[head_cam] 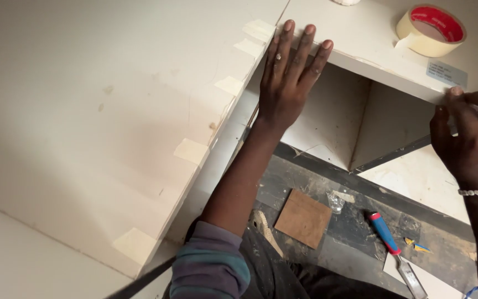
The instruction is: Applying adhesive edge banding to the exposed edges of a white laminate furniture component, then trimming and securing it.
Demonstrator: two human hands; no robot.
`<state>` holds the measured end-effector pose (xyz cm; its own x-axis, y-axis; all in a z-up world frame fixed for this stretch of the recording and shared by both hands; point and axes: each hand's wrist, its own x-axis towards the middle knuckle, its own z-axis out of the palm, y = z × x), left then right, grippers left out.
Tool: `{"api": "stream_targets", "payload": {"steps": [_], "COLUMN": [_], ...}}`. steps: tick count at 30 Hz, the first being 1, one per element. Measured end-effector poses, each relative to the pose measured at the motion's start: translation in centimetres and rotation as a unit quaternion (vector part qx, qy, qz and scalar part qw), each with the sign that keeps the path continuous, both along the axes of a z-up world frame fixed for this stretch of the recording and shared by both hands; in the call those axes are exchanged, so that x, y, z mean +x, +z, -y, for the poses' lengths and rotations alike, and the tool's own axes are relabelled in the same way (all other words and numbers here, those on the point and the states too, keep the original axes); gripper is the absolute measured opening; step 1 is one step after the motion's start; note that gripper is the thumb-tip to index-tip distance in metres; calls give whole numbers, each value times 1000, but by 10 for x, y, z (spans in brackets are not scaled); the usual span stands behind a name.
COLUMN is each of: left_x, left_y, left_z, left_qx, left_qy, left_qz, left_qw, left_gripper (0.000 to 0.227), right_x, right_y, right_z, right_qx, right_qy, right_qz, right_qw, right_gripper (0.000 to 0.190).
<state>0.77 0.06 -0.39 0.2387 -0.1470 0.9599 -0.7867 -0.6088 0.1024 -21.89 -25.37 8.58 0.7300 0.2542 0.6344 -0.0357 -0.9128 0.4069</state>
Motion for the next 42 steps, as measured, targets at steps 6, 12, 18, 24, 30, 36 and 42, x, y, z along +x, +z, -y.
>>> {"api": "stream_targets", "payload": {"steps": [6,12,18,24,30,36,42], "left_x": [5,11,17,17,26,-1,-7], "left_y": [13,9,8,16,7,34,36], "left_z": [0,1,1,3,11,6,8], "left_qx": [-21,-10,-12,-10,11,29,30], "left_qy": [-54,-45,-68,-55,-34,-1,3], "left_qz": [4,10,22,21,44,35,24], "left_qw": [998,999,997,998,998,999,999], "left_gripper": [40,38,38,35,28,18,16], "right_x": [8,8,5,2,-58,-88,-47], "right_y": [11,-14,22,32,-62,-75,-10], "right_z": [-10,34,-14,-10,-47,-32,-27], "right_qx": [5,55,-39,-103,-9,101,108], "right_qy": [20,18,7,-32,35,41,-42], "right_qz": [7,-45,-12,14,-112,-152,-48], "right_qw": [1000,997,999,994,993,982,992], "right_gripper": [32,32,26,34,24,28,59]}}
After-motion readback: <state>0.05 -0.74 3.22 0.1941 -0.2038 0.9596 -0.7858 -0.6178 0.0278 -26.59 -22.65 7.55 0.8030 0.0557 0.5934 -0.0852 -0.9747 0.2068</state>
